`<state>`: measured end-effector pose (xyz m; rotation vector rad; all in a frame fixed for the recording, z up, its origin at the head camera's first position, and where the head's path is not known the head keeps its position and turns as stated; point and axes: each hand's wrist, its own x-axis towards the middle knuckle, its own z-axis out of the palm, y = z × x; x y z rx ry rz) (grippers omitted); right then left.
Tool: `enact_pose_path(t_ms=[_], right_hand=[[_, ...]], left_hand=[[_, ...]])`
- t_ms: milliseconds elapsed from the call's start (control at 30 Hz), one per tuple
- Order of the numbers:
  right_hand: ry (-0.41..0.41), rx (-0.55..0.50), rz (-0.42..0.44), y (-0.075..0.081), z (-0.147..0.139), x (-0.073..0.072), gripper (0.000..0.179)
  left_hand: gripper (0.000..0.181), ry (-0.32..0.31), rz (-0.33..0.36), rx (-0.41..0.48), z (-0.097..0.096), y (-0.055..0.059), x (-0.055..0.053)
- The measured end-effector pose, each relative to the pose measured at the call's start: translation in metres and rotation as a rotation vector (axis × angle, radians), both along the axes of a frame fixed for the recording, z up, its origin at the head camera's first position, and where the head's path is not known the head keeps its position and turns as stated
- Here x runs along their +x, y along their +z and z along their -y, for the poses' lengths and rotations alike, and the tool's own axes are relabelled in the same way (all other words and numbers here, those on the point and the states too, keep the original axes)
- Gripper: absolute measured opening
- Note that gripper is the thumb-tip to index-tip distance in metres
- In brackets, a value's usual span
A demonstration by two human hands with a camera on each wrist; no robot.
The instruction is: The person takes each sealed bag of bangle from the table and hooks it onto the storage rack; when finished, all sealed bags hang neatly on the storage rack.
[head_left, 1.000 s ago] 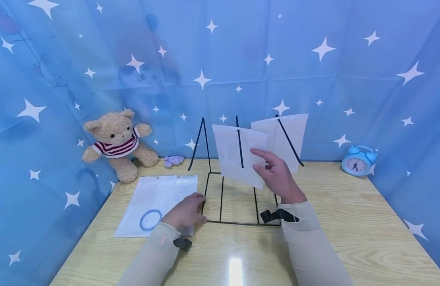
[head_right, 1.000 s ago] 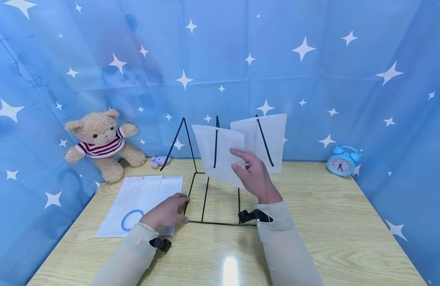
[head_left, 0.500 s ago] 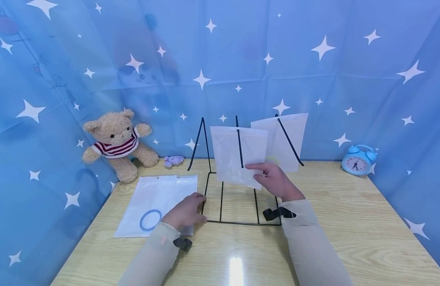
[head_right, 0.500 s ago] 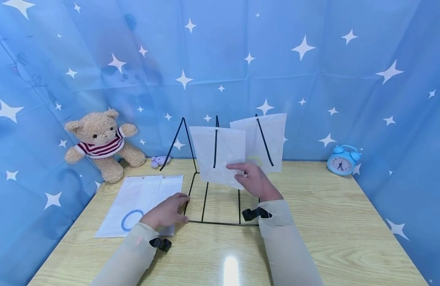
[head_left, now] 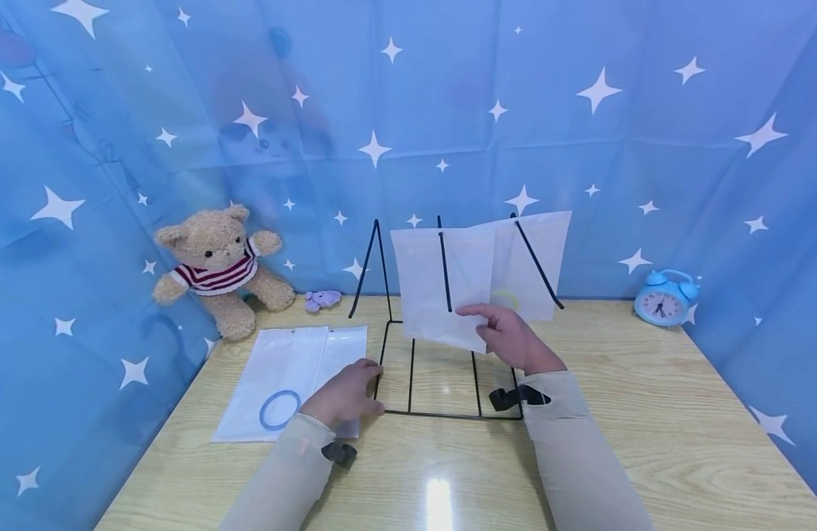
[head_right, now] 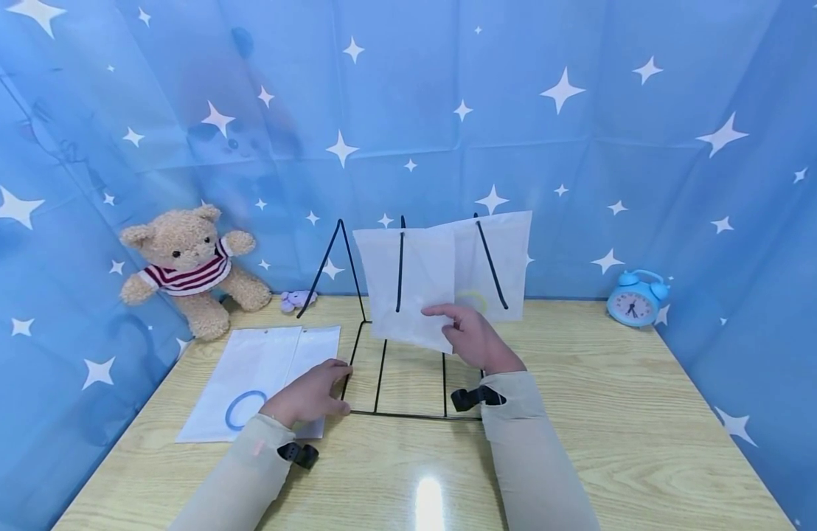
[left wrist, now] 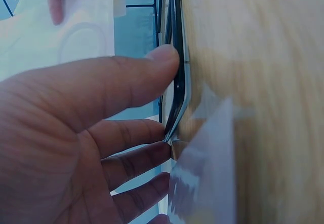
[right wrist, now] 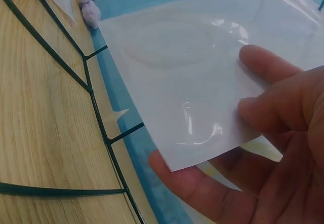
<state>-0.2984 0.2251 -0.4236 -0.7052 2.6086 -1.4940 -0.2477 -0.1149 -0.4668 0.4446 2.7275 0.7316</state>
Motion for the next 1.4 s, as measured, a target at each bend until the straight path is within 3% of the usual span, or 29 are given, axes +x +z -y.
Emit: enact_pose_path(t_ms=[467, 700, 1000, 1167, 1400], right_hand=[[-0.056, -0.083, -0.057, -0.002, 0.001, -0.001, 0.046], [-0.116, -0.025, -0.088, -0.002, -0.001, 0.001, 0.042], [-0.192, 0.019, -0.040, 0.009, 0.000, 0.004, 0.045], [-0.213, 0.003, -0.005, 0.015, -0.001, 0.011, 0.047], [-0.202, 0.075, -0.040, 0.015, -0.009, 0.030, 0.051]], left_hand=[[0.075, 0.006, 0.002, 0.017, 0.000, -0.003, 0.000], [0.075, 0.010, 0.001, 0.017, 0.001, -0.004, 0.000], [0.074, 0.013, 0.001, 0.009, 0.001, 0.000, 0.002], [0.075, 0.014, 0.000, 0.001, 0.001, 0.000, 0.001], [0.075, 0.014, 0.012, 0.003, 0.002, -0.002, -0.001]])
